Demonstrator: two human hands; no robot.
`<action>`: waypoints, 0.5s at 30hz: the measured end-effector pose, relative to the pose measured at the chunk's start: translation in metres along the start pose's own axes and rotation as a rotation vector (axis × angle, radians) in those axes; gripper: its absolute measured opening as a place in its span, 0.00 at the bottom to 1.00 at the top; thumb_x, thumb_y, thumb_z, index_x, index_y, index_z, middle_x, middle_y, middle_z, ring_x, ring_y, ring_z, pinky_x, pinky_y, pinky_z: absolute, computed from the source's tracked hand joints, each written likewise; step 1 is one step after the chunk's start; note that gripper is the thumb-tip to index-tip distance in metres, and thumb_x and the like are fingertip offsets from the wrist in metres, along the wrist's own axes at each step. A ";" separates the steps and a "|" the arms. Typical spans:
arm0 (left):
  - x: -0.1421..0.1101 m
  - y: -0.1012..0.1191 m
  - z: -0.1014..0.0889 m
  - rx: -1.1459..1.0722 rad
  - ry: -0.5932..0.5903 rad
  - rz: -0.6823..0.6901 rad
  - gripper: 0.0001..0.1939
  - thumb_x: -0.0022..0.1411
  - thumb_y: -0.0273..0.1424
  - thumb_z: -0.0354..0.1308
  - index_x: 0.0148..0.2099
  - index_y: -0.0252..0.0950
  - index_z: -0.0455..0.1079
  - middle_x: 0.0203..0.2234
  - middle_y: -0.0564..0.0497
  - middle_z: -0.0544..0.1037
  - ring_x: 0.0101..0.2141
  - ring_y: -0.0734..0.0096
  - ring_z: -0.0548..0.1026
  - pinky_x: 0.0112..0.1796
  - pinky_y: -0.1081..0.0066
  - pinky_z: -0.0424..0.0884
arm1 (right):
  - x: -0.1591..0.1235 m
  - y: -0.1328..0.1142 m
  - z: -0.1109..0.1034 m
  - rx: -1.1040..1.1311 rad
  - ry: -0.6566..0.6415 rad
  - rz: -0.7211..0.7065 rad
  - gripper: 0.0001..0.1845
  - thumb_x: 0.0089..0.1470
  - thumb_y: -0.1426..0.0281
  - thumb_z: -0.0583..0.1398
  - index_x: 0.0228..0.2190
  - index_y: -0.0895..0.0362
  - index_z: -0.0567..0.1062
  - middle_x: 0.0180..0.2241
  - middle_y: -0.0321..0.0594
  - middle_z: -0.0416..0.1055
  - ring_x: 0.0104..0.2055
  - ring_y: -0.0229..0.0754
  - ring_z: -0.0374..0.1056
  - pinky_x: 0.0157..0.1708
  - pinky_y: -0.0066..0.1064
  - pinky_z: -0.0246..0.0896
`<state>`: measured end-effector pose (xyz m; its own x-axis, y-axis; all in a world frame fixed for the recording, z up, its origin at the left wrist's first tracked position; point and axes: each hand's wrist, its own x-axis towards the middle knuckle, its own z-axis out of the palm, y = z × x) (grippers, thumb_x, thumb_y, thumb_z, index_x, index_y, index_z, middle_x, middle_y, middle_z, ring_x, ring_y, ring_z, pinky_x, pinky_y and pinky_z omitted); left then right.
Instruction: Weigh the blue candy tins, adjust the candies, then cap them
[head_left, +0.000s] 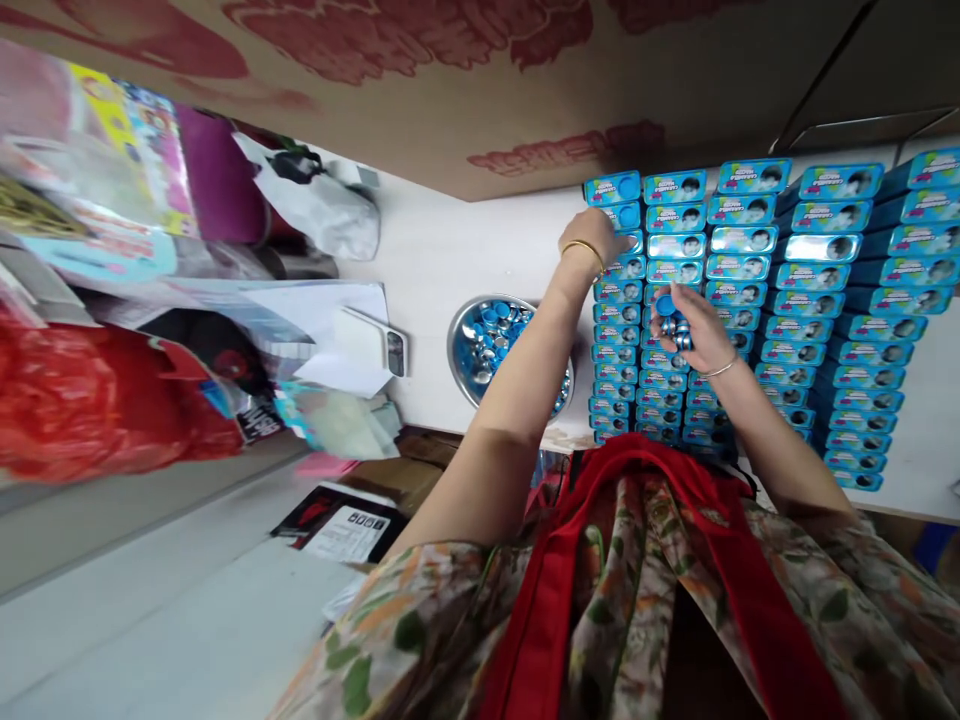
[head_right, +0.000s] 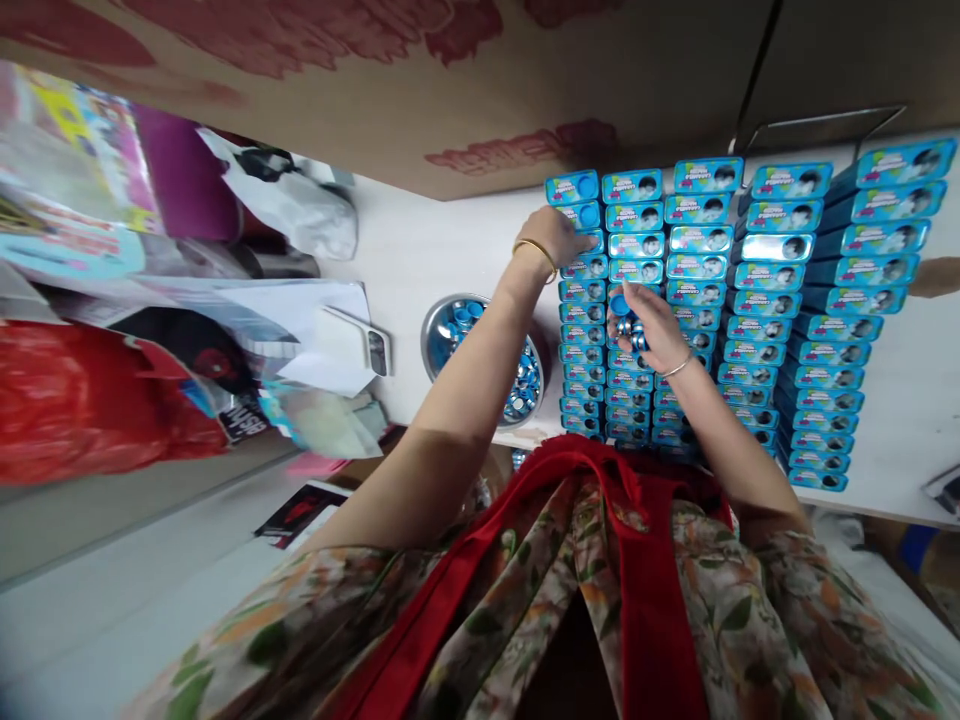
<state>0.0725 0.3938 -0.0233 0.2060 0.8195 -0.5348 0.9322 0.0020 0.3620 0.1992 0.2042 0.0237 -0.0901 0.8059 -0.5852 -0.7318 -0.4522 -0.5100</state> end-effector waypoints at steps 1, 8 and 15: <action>0.000 0.002 -0.002 0.039 -0.017 -0.031 0.26 0.47 0.48 0.74 0.21 0.37 0.64 0.20 0.49 0.68 0.39 0.50 0.76 0.46 0.50 0.70 | 0.001 0.001 0.000 -0.003 0.010 -0.001 0.27 0.45 0.46 0.69 0.33 0.54 0.72 0.26 0.34 0.67 0.23 0.35 0.67 0.12 0.23 0.49; -0.065 0.012 -0.001 -0.114 0.107 0.255 0.12 0.61 0.39 0.66 0.39 0.36 0.70 0.31 0.48 0.74 0.36 0.62 0.73 0.43 0.58 0.70 | 0.009 0.008 0.006 -0.033 0.192 -0.031 0.29 0.46 0.43 0.67 0.29 0.54 0.65 0.25 0.33 0.67 0.23 0.35 0.68 0.13 0.23 0.50; -0.121 -0.001 0.025 -0.396 0.176 0.493 0.03 0.64 0.28 0.57 0.36 0.40 0.67 0.33 0.51 0.73 0.34 0.69 0.72 0.39 0.65 0.72 | 0.005 0.016 0.011 -0.033 0.169 -0.045 0.25 0.50 0.46 0.65 0.31 0.55 0.69 0.25 0.35 0.70 0.24 0.36 0.68 0.14 0.24 0.53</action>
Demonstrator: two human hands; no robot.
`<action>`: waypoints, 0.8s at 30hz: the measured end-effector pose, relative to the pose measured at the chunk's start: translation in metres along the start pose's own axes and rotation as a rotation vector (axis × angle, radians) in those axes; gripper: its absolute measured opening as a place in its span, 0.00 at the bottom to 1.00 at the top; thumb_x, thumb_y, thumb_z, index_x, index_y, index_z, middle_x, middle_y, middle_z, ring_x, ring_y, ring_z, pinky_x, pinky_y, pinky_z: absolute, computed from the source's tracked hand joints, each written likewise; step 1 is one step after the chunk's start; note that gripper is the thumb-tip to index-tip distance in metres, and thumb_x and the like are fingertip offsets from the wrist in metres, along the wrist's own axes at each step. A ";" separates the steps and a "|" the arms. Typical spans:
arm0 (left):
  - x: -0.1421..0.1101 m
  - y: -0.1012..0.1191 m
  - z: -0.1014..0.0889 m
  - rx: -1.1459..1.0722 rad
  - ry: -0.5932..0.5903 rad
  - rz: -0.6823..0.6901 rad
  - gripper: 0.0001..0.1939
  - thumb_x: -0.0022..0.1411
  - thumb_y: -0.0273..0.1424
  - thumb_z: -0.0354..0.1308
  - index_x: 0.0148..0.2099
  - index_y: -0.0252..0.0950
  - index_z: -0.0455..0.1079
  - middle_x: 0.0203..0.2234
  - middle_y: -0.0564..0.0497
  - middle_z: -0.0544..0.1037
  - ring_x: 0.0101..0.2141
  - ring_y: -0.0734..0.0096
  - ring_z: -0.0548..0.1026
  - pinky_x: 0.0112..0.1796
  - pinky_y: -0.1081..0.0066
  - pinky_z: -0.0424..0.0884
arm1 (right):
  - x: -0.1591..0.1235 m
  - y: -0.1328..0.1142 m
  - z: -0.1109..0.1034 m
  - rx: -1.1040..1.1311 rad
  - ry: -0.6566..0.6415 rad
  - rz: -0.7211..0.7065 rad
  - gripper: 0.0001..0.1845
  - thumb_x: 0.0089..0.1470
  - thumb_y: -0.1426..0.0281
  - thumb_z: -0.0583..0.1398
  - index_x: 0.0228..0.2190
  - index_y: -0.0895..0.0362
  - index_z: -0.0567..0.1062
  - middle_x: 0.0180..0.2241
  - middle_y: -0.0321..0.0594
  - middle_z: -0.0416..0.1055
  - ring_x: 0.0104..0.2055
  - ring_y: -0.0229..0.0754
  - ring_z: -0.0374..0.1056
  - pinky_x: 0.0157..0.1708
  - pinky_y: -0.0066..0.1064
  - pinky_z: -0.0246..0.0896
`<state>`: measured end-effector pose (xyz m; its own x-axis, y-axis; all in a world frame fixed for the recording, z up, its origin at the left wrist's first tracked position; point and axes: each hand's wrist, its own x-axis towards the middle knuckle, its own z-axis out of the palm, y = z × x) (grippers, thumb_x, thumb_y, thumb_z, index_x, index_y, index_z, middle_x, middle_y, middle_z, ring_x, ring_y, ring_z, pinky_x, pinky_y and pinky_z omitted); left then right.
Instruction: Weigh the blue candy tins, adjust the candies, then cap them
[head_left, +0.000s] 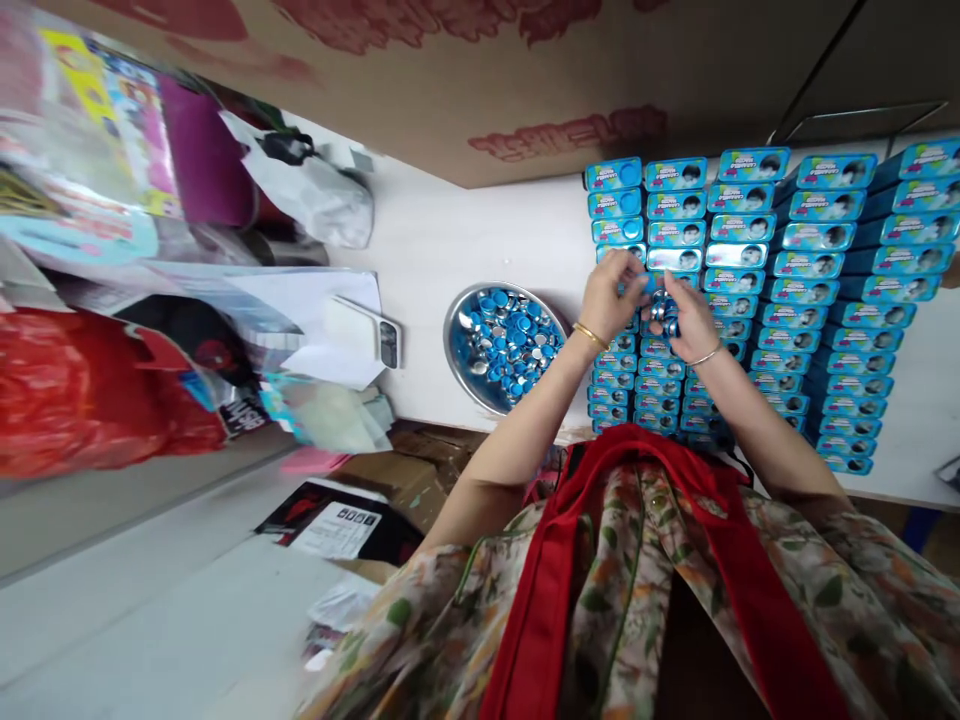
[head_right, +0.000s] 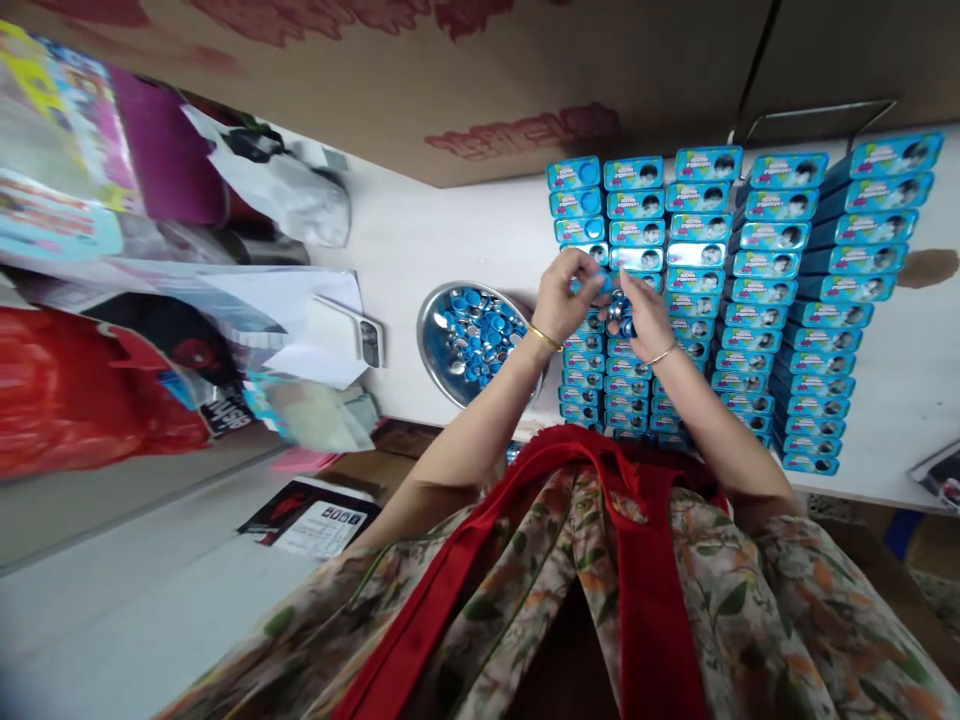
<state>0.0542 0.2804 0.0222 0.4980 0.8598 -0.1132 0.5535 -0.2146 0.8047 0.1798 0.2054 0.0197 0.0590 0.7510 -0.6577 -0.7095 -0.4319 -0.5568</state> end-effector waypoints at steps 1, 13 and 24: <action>0.005 -0.006 0.000 0.005 0.039 -0.078 0.03 0.65 0.27 0.56 0.36 0.40 0.67 0.31 0.52 0.73 0.33 0.70 0.72 0.38 0.66 0.72 | -0.001 0.001 -0.001 0.002 -0.022 0.008 0.24 0.51 0.48 0.66 0.32 0.55 0.70 0.27 0.37 0.72 0.25 0.36 0.68 0.15 0.24 0.53; 0.073 -0.016 -0.004 0.496 -0.207 -0.508 0.14 0.54 0.36 0.72 0.32 0.35 0.70 0.35 0.42 0.76 0.48 0.41 0.74 0.52 0.44 0.66 | -0.016 0.000 -0.014 0.015 -0.085 0.053 0.31 0.46 0.52 0.70 0.46 0.50 0.67 0.26 0.31 0.71 0.25 0.36 0.68 0.14 0.22 0.51; 0.001 0.002 -0.010 -0.070 -0.385 -0.028 0.04 0.62 0.30 0.63 0.40 0.38 0.76 0.42 0.50 0.78 0.45 0.67 0.76 0.51 0.67 0.71 | -0.022 0.004 -0.013 0.027 -0.092 0.063 0.44 0.48 0.58 0.67 0.62 0.45 0.54 0.26 0.28 0.71 0.21 0.37 0.68 0.13 0.22 0.49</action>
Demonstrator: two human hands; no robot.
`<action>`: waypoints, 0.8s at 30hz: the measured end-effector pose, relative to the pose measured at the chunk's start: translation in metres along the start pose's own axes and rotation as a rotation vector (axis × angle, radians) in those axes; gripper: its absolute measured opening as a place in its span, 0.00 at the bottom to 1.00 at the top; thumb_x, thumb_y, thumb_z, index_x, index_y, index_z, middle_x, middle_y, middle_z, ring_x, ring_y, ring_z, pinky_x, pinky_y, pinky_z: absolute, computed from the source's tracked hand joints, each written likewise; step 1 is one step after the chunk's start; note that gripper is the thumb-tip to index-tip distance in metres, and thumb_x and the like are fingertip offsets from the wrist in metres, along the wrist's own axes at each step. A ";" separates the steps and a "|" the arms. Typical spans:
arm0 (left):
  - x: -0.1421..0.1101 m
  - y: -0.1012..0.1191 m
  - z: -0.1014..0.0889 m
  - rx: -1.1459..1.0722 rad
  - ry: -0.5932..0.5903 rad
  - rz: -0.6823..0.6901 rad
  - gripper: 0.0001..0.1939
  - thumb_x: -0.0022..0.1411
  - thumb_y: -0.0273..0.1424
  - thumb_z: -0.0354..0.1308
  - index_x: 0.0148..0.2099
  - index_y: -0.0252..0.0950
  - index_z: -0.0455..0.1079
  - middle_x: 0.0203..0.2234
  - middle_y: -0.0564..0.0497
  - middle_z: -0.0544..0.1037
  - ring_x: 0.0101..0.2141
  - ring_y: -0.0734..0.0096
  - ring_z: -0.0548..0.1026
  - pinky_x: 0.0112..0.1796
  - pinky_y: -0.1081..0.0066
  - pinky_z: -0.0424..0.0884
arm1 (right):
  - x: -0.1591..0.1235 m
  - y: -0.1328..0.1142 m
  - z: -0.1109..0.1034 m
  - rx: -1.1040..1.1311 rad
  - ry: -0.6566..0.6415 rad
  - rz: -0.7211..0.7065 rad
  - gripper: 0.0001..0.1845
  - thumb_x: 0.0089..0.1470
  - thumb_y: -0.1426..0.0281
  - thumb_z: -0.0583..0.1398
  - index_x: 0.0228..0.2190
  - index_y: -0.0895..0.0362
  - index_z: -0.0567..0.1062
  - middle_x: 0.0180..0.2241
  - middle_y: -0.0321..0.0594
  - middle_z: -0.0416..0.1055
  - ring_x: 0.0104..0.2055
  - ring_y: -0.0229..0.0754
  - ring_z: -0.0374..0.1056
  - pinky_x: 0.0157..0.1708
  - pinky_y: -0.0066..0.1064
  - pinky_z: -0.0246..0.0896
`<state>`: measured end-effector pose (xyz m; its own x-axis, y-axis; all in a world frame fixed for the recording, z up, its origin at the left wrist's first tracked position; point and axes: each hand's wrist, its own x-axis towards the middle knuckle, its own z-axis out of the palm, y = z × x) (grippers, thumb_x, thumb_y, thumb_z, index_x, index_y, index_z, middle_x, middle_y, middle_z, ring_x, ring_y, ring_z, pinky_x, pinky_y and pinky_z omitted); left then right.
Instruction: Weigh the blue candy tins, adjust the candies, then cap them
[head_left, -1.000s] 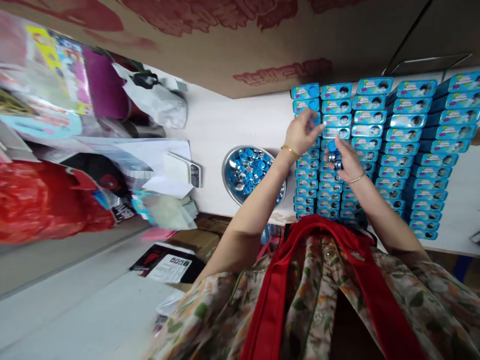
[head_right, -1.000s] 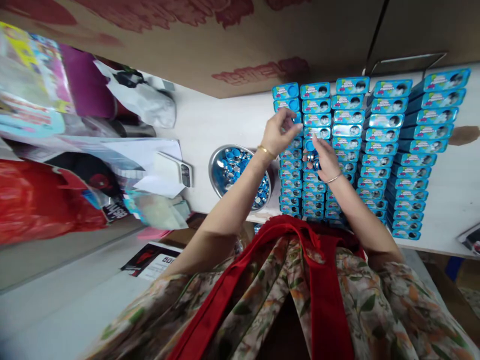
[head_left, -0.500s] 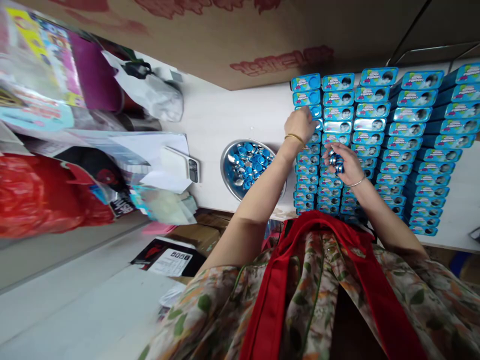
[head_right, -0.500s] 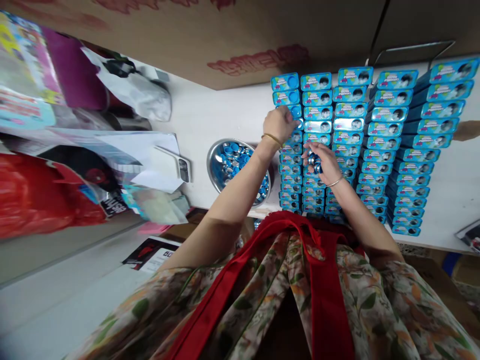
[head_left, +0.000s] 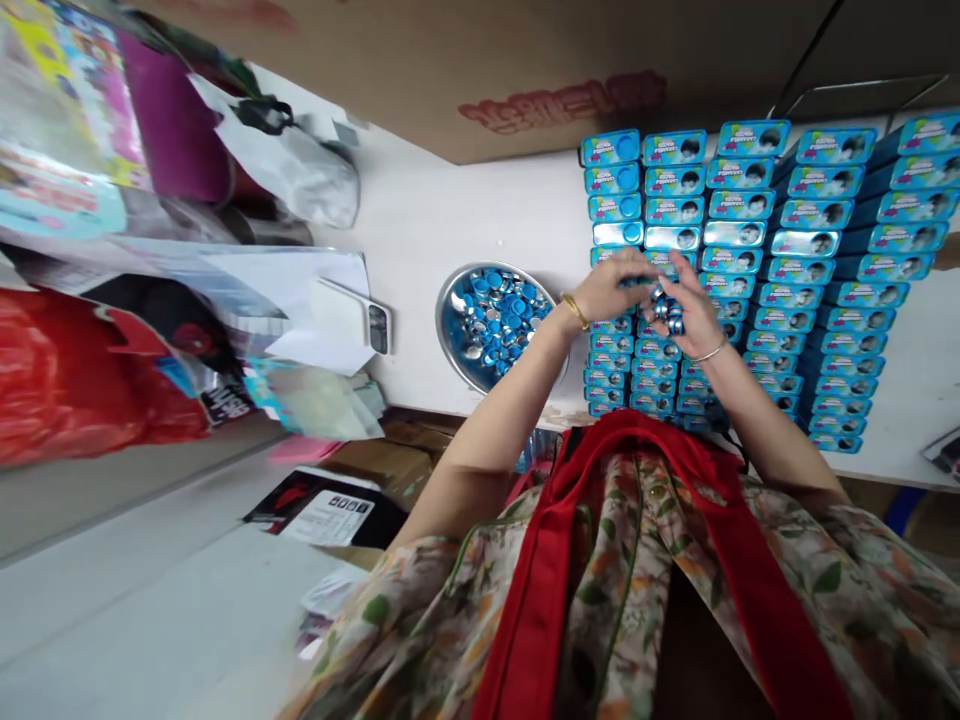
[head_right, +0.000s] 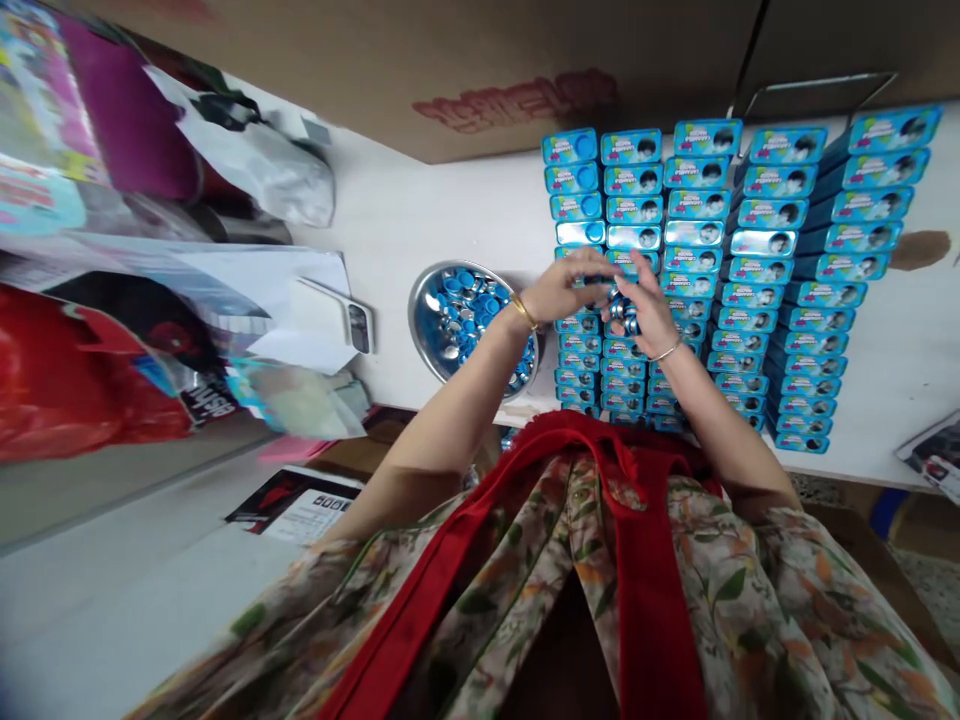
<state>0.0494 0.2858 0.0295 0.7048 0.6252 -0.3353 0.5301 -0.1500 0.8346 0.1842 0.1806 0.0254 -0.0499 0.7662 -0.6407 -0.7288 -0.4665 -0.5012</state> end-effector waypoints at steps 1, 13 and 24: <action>-0.010 -0.002 0.005 -0.121 -0.029 0.040 0.04 0.61 0.31 0.63 0.38 0.38 0.76 0.41 0.50 0.79 0.46 0.66 0.76 0.51 0.67 0.71 | -0.001 0.001 0.001 0.005 -0.007 0.004 0.45 0.47 0.58 0.68 0.62 0.46 0.54 0.25 0.28 0.71 0.20 0.37 0.68 0.12 0.22 0.49; 0.013 -0.009 0.000 0.275 0.335 -0.447 0.08 0.61 0.25 0.63 0.31 0.38 0.67 0.27 0.52 0.74 0.33 0.68 0.73 0.39 0.66 0.69 | -0.004 0.010 0.006 0.219 0.111 0.204 0.12 0.55 0.61 0.61 0.31 0.57 0.70 0.27 0.38 0.75 0.30 0.39 0.75 0.18 0.21 0.61; 0.032 -0.004 -0.010 0.544 0.154 -0.565 0.15 0.61 0.41 0.68 0.35 0.33 0.72 0.33 0.46 0.75 0.39 0.65 0.71 0.48 0.57 0.68 | -0.012 0.017 -0.001 0.066 0.029 0.044 0.19 0.54 0.57 0.64 0.40 0.55 0.68 0.27 0.34 0.72 0.22 0.34 0.67 0.14 0.21 0.49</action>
<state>0.0651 0.3138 0.0194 0.2090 0.8109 -0.5467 0.9713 -0.1070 0.2125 0.1729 0.1629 0.0235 -0.0638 0.7319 -0.6784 -0.7701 -0.4685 -0.4330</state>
